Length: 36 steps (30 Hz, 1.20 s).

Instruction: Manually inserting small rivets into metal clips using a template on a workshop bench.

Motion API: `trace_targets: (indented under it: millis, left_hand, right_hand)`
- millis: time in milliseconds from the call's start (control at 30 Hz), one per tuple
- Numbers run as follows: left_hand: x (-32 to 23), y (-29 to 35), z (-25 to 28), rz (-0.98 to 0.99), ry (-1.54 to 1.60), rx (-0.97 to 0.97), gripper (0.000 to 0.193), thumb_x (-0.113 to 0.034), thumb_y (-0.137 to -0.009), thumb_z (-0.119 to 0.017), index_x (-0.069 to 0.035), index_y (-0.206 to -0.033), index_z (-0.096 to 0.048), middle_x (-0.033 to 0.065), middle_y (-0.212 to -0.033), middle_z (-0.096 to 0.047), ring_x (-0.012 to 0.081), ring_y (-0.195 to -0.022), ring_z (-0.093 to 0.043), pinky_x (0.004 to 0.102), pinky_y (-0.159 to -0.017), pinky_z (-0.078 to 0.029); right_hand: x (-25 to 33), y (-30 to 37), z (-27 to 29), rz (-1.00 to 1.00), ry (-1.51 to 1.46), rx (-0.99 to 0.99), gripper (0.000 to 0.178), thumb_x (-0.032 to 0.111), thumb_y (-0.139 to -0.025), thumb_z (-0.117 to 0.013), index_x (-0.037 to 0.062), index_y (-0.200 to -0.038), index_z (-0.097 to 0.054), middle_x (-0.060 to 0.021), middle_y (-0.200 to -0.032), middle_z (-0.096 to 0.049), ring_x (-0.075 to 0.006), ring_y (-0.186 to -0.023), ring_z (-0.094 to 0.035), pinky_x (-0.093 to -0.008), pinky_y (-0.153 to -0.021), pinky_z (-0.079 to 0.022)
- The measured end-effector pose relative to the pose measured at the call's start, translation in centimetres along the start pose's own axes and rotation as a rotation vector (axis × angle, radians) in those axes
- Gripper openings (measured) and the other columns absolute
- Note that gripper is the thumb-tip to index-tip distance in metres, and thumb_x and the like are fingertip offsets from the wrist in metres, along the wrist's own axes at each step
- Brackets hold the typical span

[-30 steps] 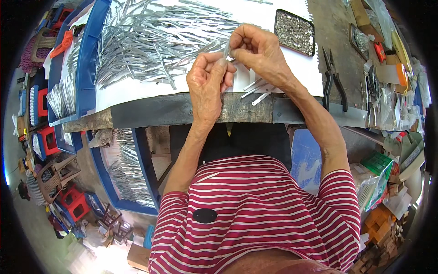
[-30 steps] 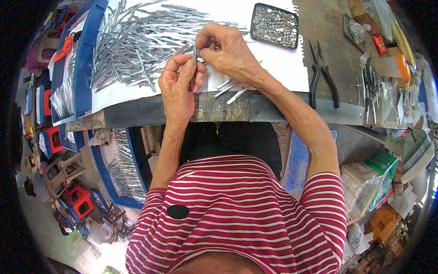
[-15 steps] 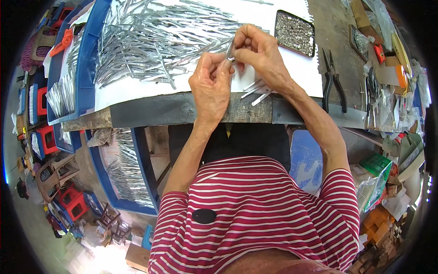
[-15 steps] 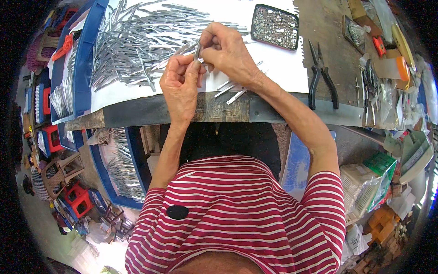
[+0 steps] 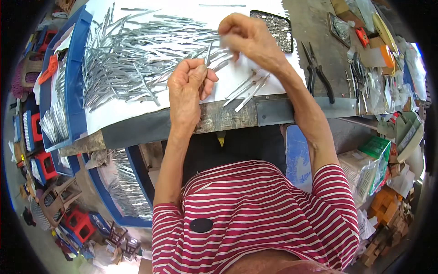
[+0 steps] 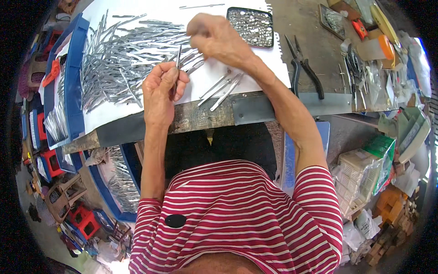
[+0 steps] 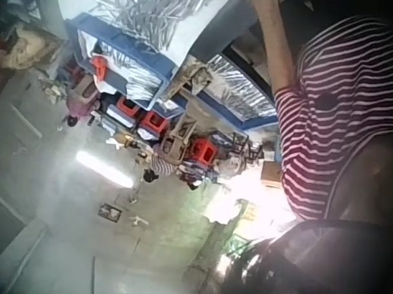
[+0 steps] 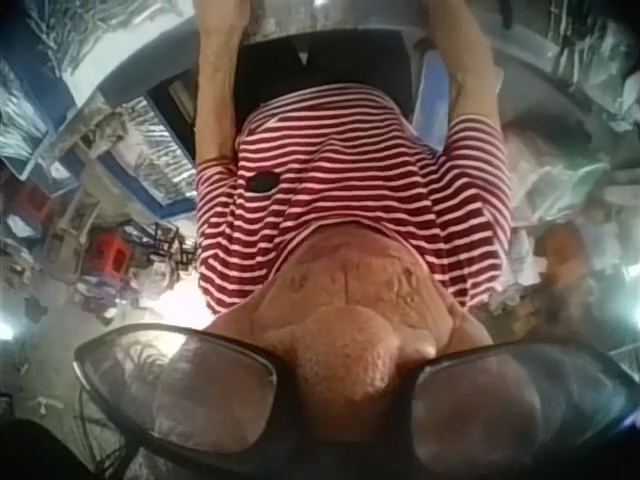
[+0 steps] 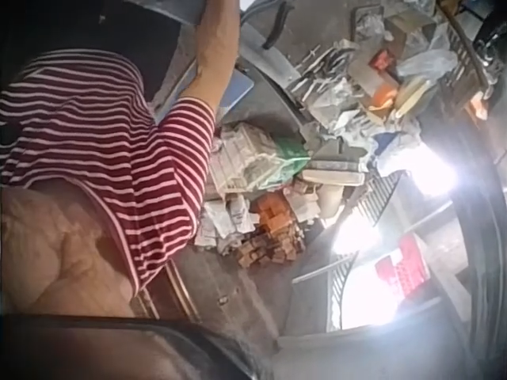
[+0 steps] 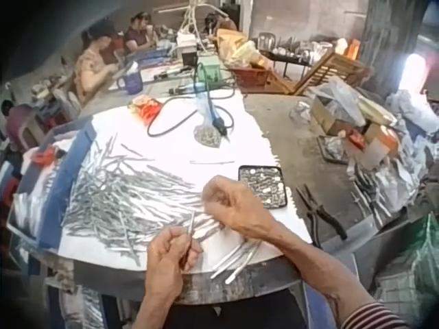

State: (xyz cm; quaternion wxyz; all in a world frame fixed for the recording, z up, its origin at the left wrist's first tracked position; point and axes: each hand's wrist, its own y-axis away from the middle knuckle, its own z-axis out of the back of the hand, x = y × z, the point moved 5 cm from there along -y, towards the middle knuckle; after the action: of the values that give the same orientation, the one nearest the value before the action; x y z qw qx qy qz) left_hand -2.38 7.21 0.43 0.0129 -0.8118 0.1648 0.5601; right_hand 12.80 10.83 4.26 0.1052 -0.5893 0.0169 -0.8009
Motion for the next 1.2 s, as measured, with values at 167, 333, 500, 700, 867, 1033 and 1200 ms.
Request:
trace_targets:
  millis: [167,333,500,700,867,1033,1200]
  left_hand:
    - [-0.5,-1.3,-0.9,0.066,-0.053,0.068,0.014,-0.013,-0.084,-0.054,0.000,-0.088,-0.052,0.0049,-0.068,-0.056,0.0033,-0.050,-0.042,0.0146,-0.043,-0.029]
    - [-0.1,-2.1,-1.6,0.078,-0.101,0.101,0.015,-0.010,-0.081,-0.058,0.002,-0.088,-0.053,0.0033,-0.066,-0.054,0.0038,-0.049,-0.043,0.0151,-0.043,-0.030]
    - [-0.3,-1.8,-1.0,0.081,-0.102,0.088,0.014,-0.009,-0.081,-0.057,0.003,-0.088,-0.054,0.0042,-0.065,-0.055,0.0042,-0.049,-0.043,0.0156,-0.042,-0.031]
    - [-0.4,-1.6,-0.8,0.038,-0.190,0.080,0.016,-0.018,-0.082,-0.060,-0.003,-0.088,-0.057,0.0011,-0.067,-0.056,0.0022,-0.049,-0.042,0.0140,-0.040,-0.027]
    - [-0.8,-1.5,-1.1,-0.010,-0.250,0.098,0.016,-0.018,-0.083,-0.057,-0.002,-0.087,-0.057,0.0010,-0.065,-0.056,0.0021,-0.048,-0.041,0.0149,-0.040,-0.027]
    - [-0.9,-1.5,-1.5,-0.036,-0.291,0.115,0.015,-0.015,-0.085,-0.054,-0.001,-0.089,-0.055,0.0026,-0.064,-0.056,0.0025,-0.047,-0.040,0.0158,-0.040,-0.027]
    - [-1.0,-1.4,-1.4,0.016,-0.229,0.103,0.015,-0.009,-0.083,-0.048,-0.001,-0.096,-0.050,0.0029,-0.058,-0.055,0.0020,-0.045,-0.038,0.0167,-0.042,-0.029]
  right_hand:
    - [-0.6,-1.2,5.7,-0.021,0.251,-0.267,0.010,0.006,-0.075,-0.054,-0.0015,-0.080,-0.057,-0.0047,-0.063,-0.055,-0.0100,-0.059,-0.051,-0.0243,-0.052,-0.041]
    - [-2.7,-0.3,7.4,0.018,0.569,-0.334,0.014,0.011,-0.078,-0.053,-0.0011,-0.083,-0.059,-0.0048,-0.067,-0.060,-0.0097,-0.059,-0.053,-0.0236,-0.051,-0.042]
    - [-3.3,0.1,7.5,-0.066,0.776,-0.359,0.017,0.014,-0.074,-0.051,0.0021,-0.082,-0.060,-0.0125,-0.071,-0.060,-0.0245,-0.066,-0.057,-0.0341,-0.063,-0.045]
    - [-3.5,0.4,7.9,-0.139,0.826,-0.363,0.018,0.013,-0.072,-0.048,0.0034,-0.080,-0.060,-0.0159,-0.075,-0.061,-0.0334,-0.072,-0.058,-0.0391,-0.068,-0.045]
    - [-3.3,0.4,7.3,-0.134,0.801,-0.307,0.017,0.013,-0.072,-0.049,0.0032,-0.080,-0.060,-0.0159,-0.075,-0.061,-0.0334,-0.072,-0.058,-0.0393,-0.067,-0.045]
    - [-3.9,0.3,6.9,-0.033,1.008,-0.327,0.014,0.015,-0.076,-0.055,0.0038,-0.083,-0.058,-0.0116,-0.074,-0.061,-0.0259,-0.068,-0.060,-0.0345,-0.063,-0.046]
    - [-3.9,0.1,6.7,-0.123,0.958,-0.292,0.015,0.015,-0.075,-0.051,0.0058,-0.082,-0.060,-0.0152,-0.080,-0.061,-0.0327,-0.075,-0.058,-0.0394,-0.068,-0.046]
